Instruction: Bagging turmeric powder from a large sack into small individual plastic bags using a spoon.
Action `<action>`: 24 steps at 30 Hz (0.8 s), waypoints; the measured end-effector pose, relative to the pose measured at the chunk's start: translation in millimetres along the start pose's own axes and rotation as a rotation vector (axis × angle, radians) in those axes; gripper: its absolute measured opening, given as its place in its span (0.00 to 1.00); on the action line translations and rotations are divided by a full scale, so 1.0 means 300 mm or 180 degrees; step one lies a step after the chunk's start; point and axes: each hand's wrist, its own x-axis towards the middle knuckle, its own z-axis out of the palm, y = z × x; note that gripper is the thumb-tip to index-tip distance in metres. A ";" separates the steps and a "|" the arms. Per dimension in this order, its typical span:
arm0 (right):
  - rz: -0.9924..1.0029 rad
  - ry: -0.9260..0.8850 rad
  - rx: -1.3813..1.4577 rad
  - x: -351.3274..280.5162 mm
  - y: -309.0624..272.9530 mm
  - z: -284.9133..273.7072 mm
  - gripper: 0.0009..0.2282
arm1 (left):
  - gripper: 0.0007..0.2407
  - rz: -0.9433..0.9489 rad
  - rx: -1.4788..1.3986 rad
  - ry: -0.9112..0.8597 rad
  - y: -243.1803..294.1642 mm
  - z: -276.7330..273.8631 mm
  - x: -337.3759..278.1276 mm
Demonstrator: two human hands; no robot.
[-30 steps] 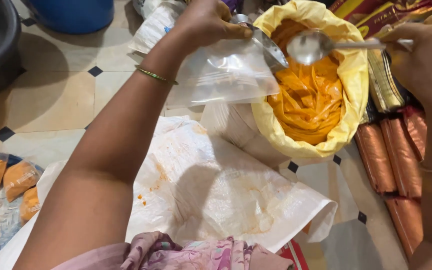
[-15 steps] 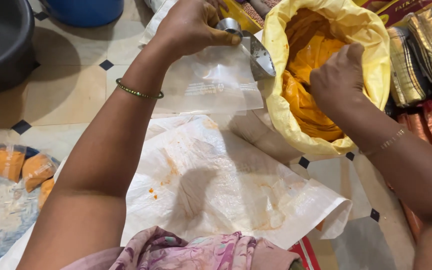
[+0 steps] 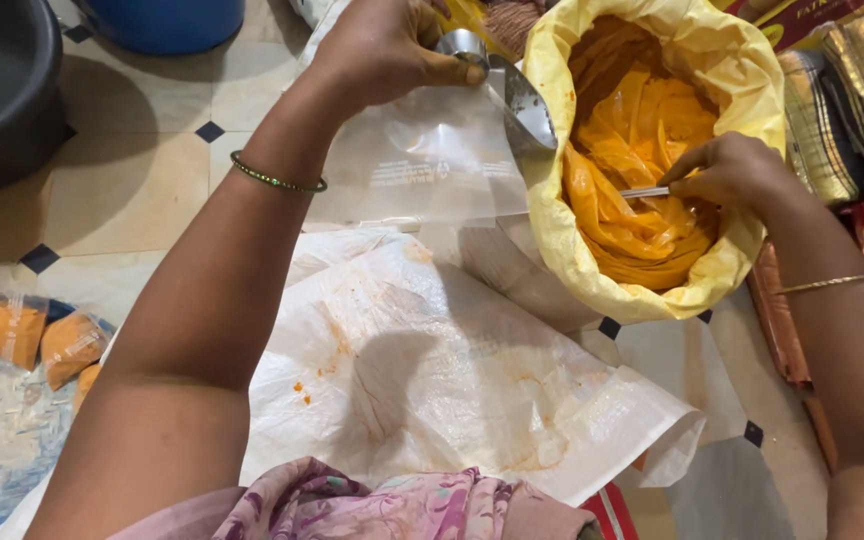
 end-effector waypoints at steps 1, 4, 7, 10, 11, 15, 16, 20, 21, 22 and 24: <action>0.0132 -0.0133 0.0598 0.003 0.032 -0.004 0.11 | 0.10 0.0131 -0.0388 -0.0084 0.007 0.002 0.012; 0.0206 -0.0085 0.0938 0.008 0.089 -0.025 0.11 | 0.12 0.0025 -0.0090 -0.0002 0.049 0.002 0.031; 0.0248 0.0007 0.1136 0.043 0.199 -0.044 0.11 | 0.13 0.0275 -0.0172 -0.0055 0.063 0.011 0.055; 0.0065 0.0279 0.1340 0.036 0.255 -0.113 0.11 | 0.16 0.0333 0.0168 0.0079 0.096 0.027 0.086; 0.0066 0.0295 0.1347 0.041 0.287 -0.133 0.11 | 0.16 0.0350 0.0172 0.0079 0.105 0.039 0.100; -0.0221 0.0612 0.1335 0.066 0.324 -0.244 0.10 | 0.17 0.0210 0.0205 -0.0037 0.135 0.068 0.145; -0.0148 0.0617 0.1369 0.065 0.318 -0.275 0.09 | 0.18 0.0114 0.0370 -0.0085 0.144 0.079 0.156; -0.0163 0.0603 0.1488 0.082 0.346 -0.348 0.07 | 0.18 0.0097 0.0054 -0.0200 0.101 0.132 0.197; -0.0394 0.0725 0.1444 0.058 0.314 -0.358 0.07 | 0.18 0.0014 -0.0043 -0.0237 0.092 0.139 0.203; -0.0629 0.0839 0.1394 0.036 0.281 -0.367 0.06 | 0.17 -0.0075 -0.0143 -0.0270 0.082 0.146 0.206; -0.0784 0.0950 0.1310 -0.024 0.176 -0.348 0.06 | 0.17 -0.0060 -0.0276 -0.0291 0.065 0.155 0.212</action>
